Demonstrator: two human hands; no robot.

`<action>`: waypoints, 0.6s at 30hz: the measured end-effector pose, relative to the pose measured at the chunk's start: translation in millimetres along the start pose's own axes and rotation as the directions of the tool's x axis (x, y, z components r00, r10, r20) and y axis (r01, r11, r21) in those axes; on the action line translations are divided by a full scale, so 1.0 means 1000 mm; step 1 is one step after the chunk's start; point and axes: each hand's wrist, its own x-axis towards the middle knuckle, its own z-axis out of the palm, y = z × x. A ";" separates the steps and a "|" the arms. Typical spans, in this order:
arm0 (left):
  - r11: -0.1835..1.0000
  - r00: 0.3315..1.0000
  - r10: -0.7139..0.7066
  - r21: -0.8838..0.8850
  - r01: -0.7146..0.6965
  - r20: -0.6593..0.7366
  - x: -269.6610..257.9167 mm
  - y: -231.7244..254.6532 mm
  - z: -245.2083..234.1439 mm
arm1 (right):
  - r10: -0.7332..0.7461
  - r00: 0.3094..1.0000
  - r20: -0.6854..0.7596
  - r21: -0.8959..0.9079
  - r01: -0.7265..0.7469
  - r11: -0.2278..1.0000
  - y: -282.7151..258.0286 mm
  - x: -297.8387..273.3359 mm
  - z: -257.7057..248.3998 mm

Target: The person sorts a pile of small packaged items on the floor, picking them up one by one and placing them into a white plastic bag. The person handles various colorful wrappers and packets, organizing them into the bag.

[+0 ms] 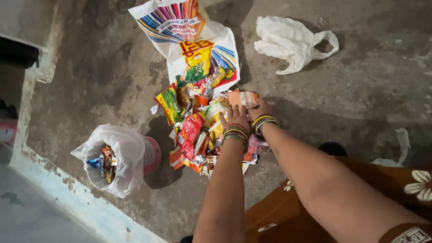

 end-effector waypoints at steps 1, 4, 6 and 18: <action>1.000 1.000 -0.001 -0.018 0.001 -0.016 0.002 -0.003 0.004 | 0.032 0.999 0.020 0.002 -0.032 0.999 0.003 0.003 0.004; 0.999 0.999 -0.004 -0.055 0.002 -0.040 0.002 -0.006 0.010 | -0.025 0.996 0.082 0.046 0.021 0.999 0.004 0.004 0.008; 0.999 0.999 -0.012 -0.047 0.011 -0.030 -0.002 -0.007 0.007 | -0.090 0.984 0.153 -0.141 0.112 0.984 -0.004 0.003 -0.001; 0.995 0.997 -0.016 -0.099 0.009 -0.070 -0.008 -0.002 -0.005 | -0.164 0.983 -0.088 0.281 0.182 0.942 -0.017 0.003 0.008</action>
